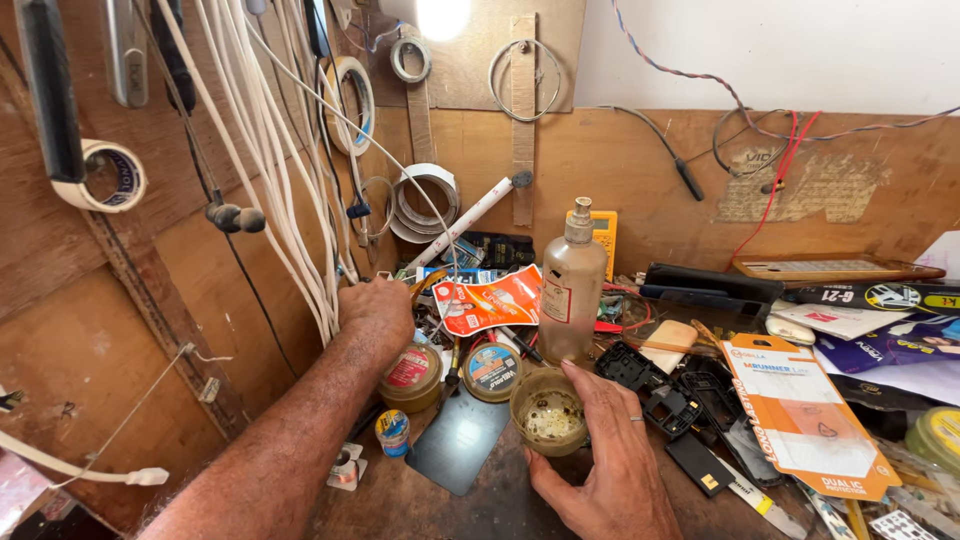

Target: The person opens a small tin of soldering flux and uses a screwdriver to scoop some out. They then apply the flux to a small circuit board. Next, they use a soldering iron to solder components on the board. The person repeats the process of applying flux and soldering.

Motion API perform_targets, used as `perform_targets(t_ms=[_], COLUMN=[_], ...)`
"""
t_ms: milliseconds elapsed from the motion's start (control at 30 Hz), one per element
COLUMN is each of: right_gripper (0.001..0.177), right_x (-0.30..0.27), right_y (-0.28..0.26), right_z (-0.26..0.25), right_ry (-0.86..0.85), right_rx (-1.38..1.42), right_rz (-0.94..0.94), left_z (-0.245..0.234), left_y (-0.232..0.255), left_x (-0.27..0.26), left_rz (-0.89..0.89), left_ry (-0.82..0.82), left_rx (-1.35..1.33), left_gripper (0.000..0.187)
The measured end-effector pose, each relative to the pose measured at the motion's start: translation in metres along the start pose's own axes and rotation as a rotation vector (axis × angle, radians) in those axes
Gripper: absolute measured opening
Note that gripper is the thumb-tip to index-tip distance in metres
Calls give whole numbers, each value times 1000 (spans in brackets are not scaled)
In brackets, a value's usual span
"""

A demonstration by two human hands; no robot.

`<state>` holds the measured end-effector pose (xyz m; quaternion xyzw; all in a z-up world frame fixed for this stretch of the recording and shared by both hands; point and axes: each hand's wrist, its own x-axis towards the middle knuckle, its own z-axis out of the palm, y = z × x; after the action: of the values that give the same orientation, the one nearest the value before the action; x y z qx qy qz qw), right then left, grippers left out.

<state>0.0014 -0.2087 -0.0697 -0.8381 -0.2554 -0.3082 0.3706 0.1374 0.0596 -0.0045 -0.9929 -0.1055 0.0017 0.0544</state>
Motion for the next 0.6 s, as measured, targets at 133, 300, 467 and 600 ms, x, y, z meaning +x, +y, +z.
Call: perform_targets(t_ms=[133, 300, 467, 600], right_gripper=[91, 92, 93, 92], right_x=[-2, -1, -2, -1], right_y=[2, 1, 1, 1], right_z=[0, 1, 0, 1], right_ry=[-1, 3, -16, -15], right_rx=[-10, 2, -7, -5], right_rz=[26, 12, 43, 36], left_z=[2, 5, 12, 12], left_y=[0, -10, -9, -3], left_x=[4, 12, 16, 6], left_rz=[-53, -137, -85, -8], left_ry=[-94, -176, -222, -51], left_rx=[64, -2, 126, 75], left_gripper=[35, 36, 43, 35])
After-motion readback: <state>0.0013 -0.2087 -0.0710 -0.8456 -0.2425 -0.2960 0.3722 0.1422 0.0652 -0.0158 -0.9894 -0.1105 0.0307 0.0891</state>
